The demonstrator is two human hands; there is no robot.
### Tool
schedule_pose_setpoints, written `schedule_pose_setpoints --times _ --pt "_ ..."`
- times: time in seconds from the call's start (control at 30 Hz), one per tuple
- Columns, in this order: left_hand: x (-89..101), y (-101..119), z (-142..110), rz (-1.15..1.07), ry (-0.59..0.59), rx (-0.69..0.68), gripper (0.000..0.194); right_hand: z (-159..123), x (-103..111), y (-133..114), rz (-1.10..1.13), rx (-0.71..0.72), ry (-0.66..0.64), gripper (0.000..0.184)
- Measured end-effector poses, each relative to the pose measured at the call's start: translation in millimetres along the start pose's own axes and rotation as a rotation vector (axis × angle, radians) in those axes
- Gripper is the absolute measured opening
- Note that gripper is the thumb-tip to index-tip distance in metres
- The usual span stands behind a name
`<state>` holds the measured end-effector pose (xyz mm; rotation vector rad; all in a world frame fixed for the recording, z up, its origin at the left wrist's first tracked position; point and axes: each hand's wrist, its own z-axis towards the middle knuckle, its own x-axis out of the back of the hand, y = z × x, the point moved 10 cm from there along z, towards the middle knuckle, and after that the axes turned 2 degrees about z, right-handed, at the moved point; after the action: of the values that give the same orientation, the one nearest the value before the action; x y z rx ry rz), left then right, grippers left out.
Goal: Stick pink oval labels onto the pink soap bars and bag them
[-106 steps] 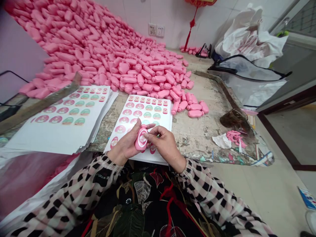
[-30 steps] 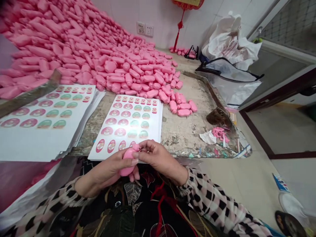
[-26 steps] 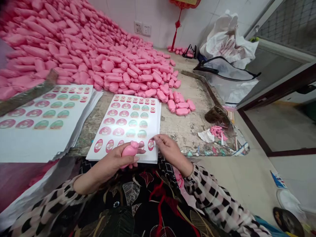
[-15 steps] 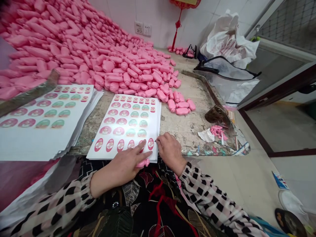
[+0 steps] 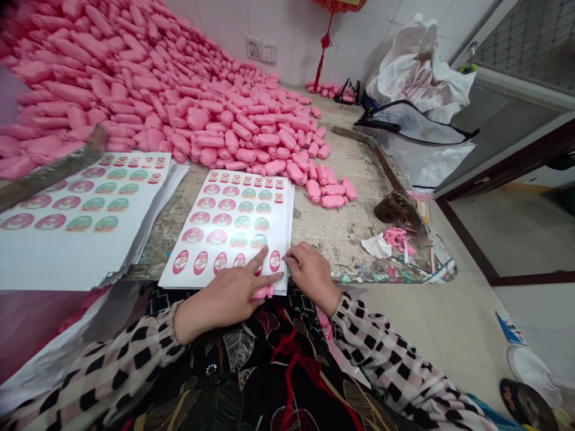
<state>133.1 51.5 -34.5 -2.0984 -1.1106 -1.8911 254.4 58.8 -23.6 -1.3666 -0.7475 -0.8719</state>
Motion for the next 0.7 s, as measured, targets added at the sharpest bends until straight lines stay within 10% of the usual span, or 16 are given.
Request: schedule_pose_setpoints --times 0.7 --pt "9.2 2.8 7.9 -0.012 -0.026 -0.051 0.05 -1.5 14.6 -29.9 -0.249 -0.089 0.111 0.019"
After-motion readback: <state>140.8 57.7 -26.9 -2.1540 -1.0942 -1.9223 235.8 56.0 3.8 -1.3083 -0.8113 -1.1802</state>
